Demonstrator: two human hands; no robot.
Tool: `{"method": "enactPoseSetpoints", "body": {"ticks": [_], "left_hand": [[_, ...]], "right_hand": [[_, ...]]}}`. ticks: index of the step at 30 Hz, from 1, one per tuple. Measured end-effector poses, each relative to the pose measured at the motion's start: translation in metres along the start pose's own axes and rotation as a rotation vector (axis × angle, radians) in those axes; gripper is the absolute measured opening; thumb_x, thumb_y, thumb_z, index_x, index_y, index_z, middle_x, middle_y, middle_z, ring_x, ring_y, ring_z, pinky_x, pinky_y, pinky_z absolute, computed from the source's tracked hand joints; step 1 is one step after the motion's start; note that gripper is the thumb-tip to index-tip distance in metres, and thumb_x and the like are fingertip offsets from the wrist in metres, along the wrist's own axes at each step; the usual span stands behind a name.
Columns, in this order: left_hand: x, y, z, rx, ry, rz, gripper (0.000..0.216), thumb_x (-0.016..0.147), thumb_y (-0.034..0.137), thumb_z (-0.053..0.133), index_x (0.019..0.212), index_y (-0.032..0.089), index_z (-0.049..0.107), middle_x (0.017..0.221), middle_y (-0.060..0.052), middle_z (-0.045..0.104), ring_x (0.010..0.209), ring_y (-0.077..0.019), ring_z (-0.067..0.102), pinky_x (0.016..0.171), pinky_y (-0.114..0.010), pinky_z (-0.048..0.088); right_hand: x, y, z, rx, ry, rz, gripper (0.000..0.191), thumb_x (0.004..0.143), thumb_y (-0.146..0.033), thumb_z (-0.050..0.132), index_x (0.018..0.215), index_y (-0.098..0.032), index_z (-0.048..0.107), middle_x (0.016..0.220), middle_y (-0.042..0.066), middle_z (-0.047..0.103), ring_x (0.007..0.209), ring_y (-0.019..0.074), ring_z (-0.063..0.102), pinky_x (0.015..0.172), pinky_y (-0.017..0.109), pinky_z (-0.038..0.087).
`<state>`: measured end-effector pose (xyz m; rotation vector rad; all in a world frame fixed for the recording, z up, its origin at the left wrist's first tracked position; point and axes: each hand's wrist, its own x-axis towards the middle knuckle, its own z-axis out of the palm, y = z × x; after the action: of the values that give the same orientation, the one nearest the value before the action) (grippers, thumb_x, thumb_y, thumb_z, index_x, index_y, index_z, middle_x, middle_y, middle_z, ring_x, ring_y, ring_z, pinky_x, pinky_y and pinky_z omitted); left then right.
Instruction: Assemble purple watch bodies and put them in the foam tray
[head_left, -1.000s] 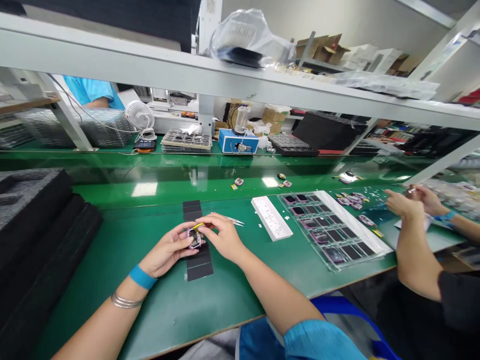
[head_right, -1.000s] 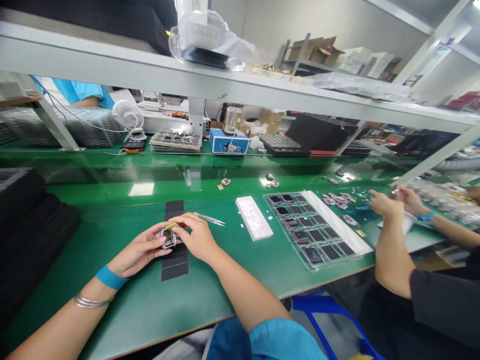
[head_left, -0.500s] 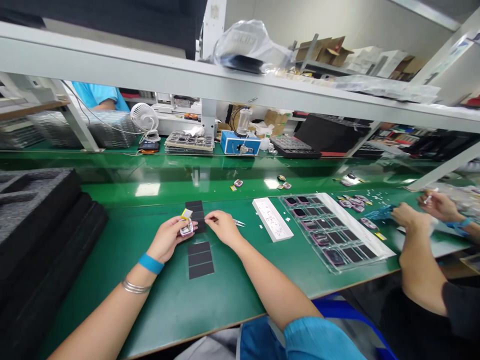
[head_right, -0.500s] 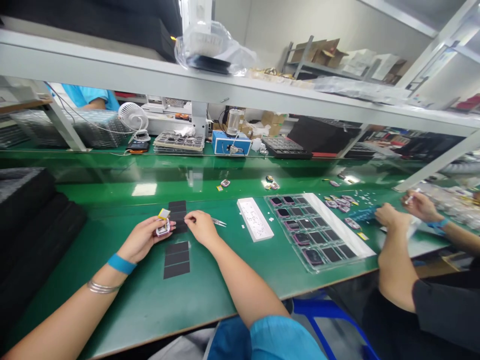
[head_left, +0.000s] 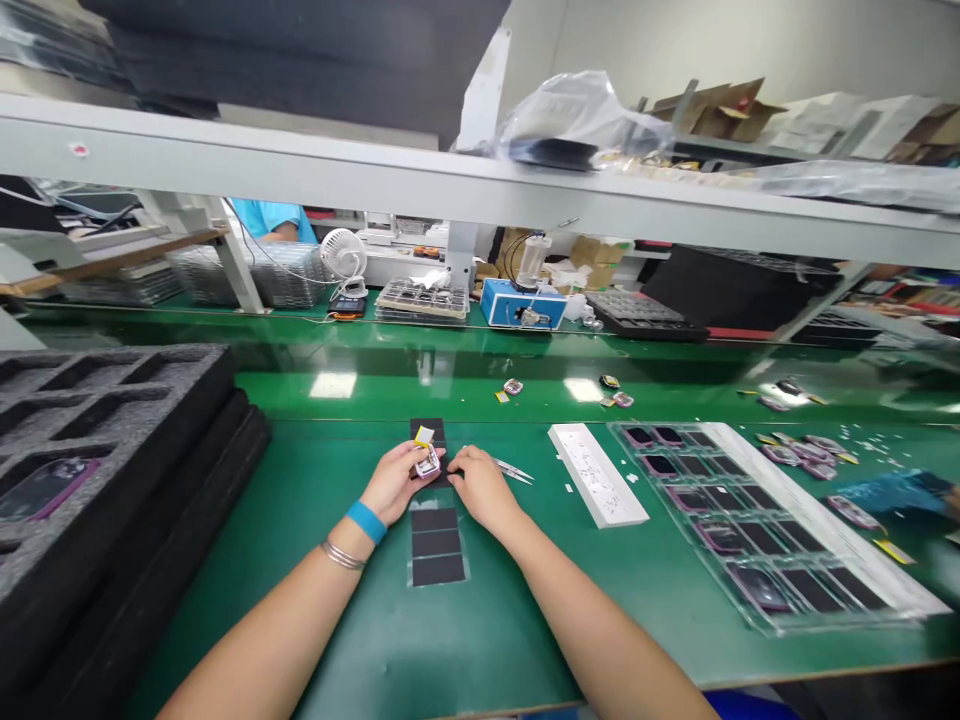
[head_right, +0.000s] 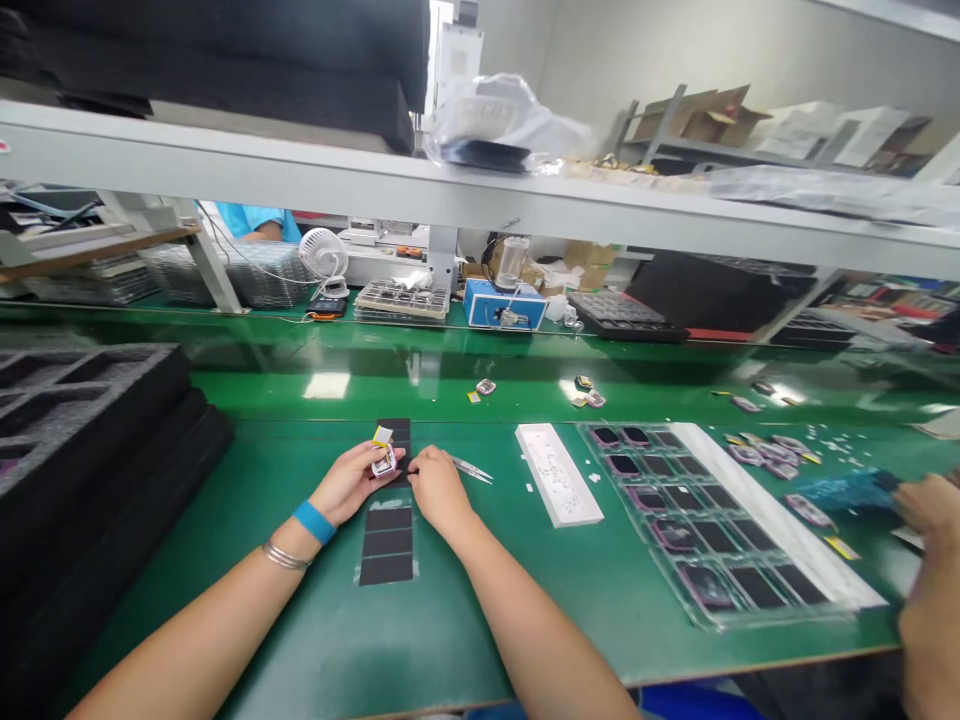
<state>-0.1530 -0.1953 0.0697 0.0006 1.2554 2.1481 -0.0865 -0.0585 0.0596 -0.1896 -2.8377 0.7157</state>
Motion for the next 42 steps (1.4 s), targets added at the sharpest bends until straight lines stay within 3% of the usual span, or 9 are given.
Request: {"method": "enactPoseSetpoints", "body": {"ticks": [9, 13, 17, 20, 24, 30, 36, 42], "left_hand": [[-0.003, 0.000, -0.001, 0.008, -0.014, -0.011, 0.007, 0.073, 0.008, 0.062, 0.079, 0.011, 0.063, 0.082, -0.012, 0.071, 0.072, -0.0168, 0.066, 0.070, -0.030, 0.054], [-0.002, -0.001, -0.001, 0.010, -0.009, -0.003, 0.008, 0.074, 0.007, 0.059, 0.081, 0.011, 0.062, 0.081, -0.011, 0.072, 0.072, -0.0167, 0.066, 0.070, -0.030, 0.054], [-0.003, -0.001, -0.001, 0.013, -0.020, 0.006, 0.007, 0.074, 0.008, 0.060, 0.080, 0.011, 0.063, 0.082, -0.011, 0.072, 0.072, -0.0160, 0.066, 0.069, -0.029, 0.054], [-0.007, 0.002, -0.001, 0.016, -0.031, 0.015, 0.009, 0.074, 0.010, 0.061, 0.082, 0.012, 0.063, 0.083, -0.010, 0.072, 0.073, -0.0148, 0.066, 0.068, -0.026, 0.054], [-0.015, 0.009, 0.002, 0.119, -0.030, 0.032, 0.013, 0.069, 0.012, 0.066, 0.083, 0.011, 0.064, 0.081, -0.010, 0.071, 0.072, -0.0163, 0.066, 0.064, -0.026, 0.055], [-0.019, 0.007, 0.003, 0.303, -0.090, -0.001, 0.023, 0.063, 0.019, 0.073, 0.084, 0.011, 0.066, 0.070, -0.006, 0.068, 0.060, -0.0153, 0.063, 0.057, -0.028, 0.056], [-0.019, 0.004, 0.003, 0.362, -0.120, -0.020, 0.030, 0.061, 0.024, 0.076, 0.087, 0.011, 0.069, 0.072, -0.007, 0.069, 0.059, -0.0153, 0.063, 0.055, -0.026, 0.055], [-0.019, 0.002, 0.002, 0.367, -0.115, -0.022, 0.030, 0.060, 0.025, 0.077, 0.087, 0.012, 0.069, 0.076, -0.007, 0.070, 0.057, -0.0147, 0.063, 0.053, -0.027, 0.055]], "right_hand": [[0.006, 0.010, 0.006, 0.185, -0.001, 0.026, 0.008, 0.075, -0.012, 0.062, 0.070, -0.016, 0.066, 0.085, 0.004, 0.053, 0.085, 0.0160, 0.053, 0.084, 0.031, 0.042], [0.002, 0.009, 0.011, 0.054, 0.046, -0.125, 0.012, 0.079, -0.006, 0.054, 0.075, -0.015, 0.060, 0.089, 0.007, 0.052, 0.088, 0.0188, 0.049, 0.084, 0.035, 0.042], [-0.010, 0.002, -0.001, 0.019, 0.084, -0.302, 0.009, 0.083, -0.010, 0.051, 0.082, -0.017, 0.056, 0.096, 0.008, 0.052, 0.090, 0.0207, 0.047, 0.083, 0.037, 0.043], [-0.018, -0.007, -0.017, 0.157, 0.192, -0.341, 0.007, 0.086, -0.016, 0.049, 0.085, -0.019, 0.055, 0.099, 0.008, 0.054, 0.096, 0.0202, 0.048, 0.088, 0.038, 0.041], [-0.022, -0.014, -0.025, 0.532, 0.308, -0.253, 0.007, 0.083, -0.022, 0.054, 0.077, -0.019, 0.055, 0.093, 0.006, 0.062, 0.092, 0.0167, 0.058, 0.087, 0.034, 0.044], [-0.016, -0.009, -0.012, 0.841, 0.154, -0.020, 0.014, 0.066, -0.025, 0.069, 0.067, -0.017, 0.057, 0.072, 0.002, 0.066, 0.069, 0.0148, 0.062, 0.069, 0.029, 0.050], [-0.018, -0.012, -0.012, 0.853, 0.028, -0.079, 0.016, 0.068, -0.021, 0.066, 0.077, -0.018, 0.053, 0.073, -0.002, 0.062, 0.066, 0.0109, 0.058, 0.067, 0.026, 0.049], [-0.020, -0.012, -0.013, 0.823, 0.008, -0.135, 0.023, 0.071, -0.016, 0.062, 0.086, -0.021, 0.045, 0.076, -0.003, 0.060, 0.070, 0.0108, 0.059, 0.070, 0.026, 0.049]]}}
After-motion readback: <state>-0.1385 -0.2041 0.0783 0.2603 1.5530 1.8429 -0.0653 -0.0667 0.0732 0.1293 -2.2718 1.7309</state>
